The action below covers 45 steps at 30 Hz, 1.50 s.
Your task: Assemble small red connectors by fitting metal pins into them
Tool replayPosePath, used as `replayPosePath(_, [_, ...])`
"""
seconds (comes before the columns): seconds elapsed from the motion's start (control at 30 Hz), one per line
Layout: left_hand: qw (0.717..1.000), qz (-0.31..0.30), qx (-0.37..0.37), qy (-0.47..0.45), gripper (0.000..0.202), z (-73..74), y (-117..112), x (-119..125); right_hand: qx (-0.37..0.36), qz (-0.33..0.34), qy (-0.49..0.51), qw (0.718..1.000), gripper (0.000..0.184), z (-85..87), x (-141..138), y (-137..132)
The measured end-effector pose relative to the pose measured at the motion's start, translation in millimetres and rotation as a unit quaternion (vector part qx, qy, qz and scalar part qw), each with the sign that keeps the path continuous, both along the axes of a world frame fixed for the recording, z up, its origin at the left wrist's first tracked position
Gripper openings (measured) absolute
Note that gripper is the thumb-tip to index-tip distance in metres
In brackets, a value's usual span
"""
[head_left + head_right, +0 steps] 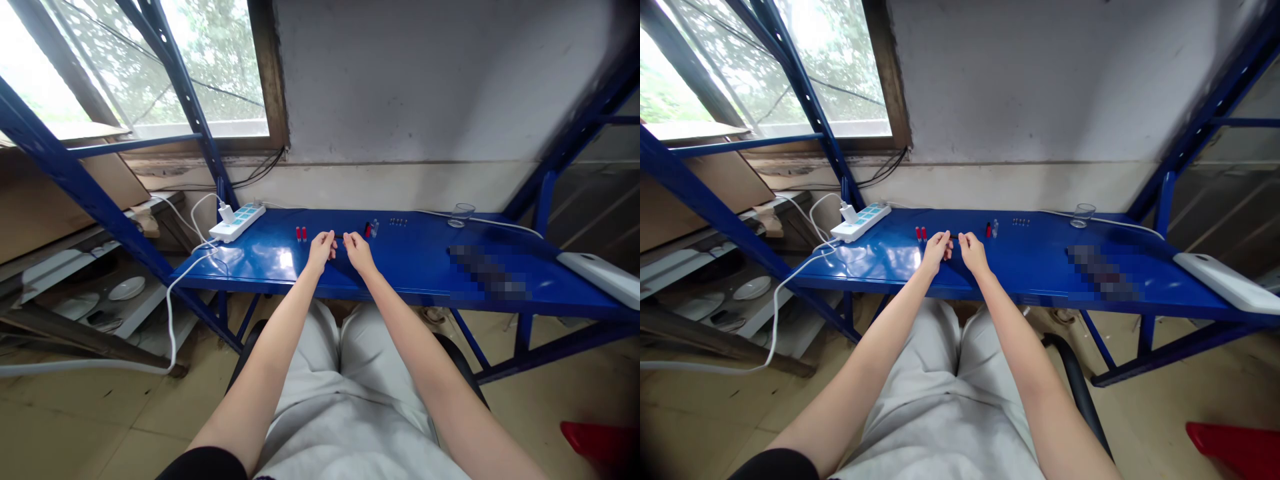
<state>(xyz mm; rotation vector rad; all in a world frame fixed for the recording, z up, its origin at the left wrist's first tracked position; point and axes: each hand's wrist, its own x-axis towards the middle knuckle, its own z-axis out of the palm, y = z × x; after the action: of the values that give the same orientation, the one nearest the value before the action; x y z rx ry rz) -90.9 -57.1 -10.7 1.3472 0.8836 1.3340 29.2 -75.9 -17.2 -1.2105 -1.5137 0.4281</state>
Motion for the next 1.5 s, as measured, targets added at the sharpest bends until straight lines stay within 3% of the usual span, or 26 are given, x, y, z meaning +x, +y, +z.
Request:
replayPosePath(0.13, [1.0,-0.016,0.003,-0.008,0.022,-1.2,1.7,-0.7,0.012,0.004,0.028,1.0,0.034,-2.0,1.3,3.2])
replayPosePath(0.33, [1.0,-0.004,0.018,-0.001,0.024,-1.3,0.7,-0.6,0.032,0.02,0.019,0.999,0.028,-1.1,3.0,3.6])
replayPosePath(0.8, [0.999,0.033,0.02,0.029,0.039,-4.1,1.3,2.2,0.015,0.03,0.015,0.999,0.03,1.9,0.1,0.2])
replayPosePath(1.13, [0.999,0.035,-0.026,-0.009,0.04,-1.5,1.9,2.8,0.009,0.051,0.027,0.998,0.031,2.0,-0.7,-0.1])
replayPosePath(1.33, [0.999,-0.029,0.003,-0.02,0.03,3.2,-3.1,1.7,0.024,0.025,0.049,0.998,0.033,-1.6,2.8,3.4])
replayPosePath(1.5, [0.999,0.002,0.052,0.003,0.028,-1.3,-0.8,1.6,0.019,0.021,0.031,0.999,0.032,-1.1,1.7,2.3])
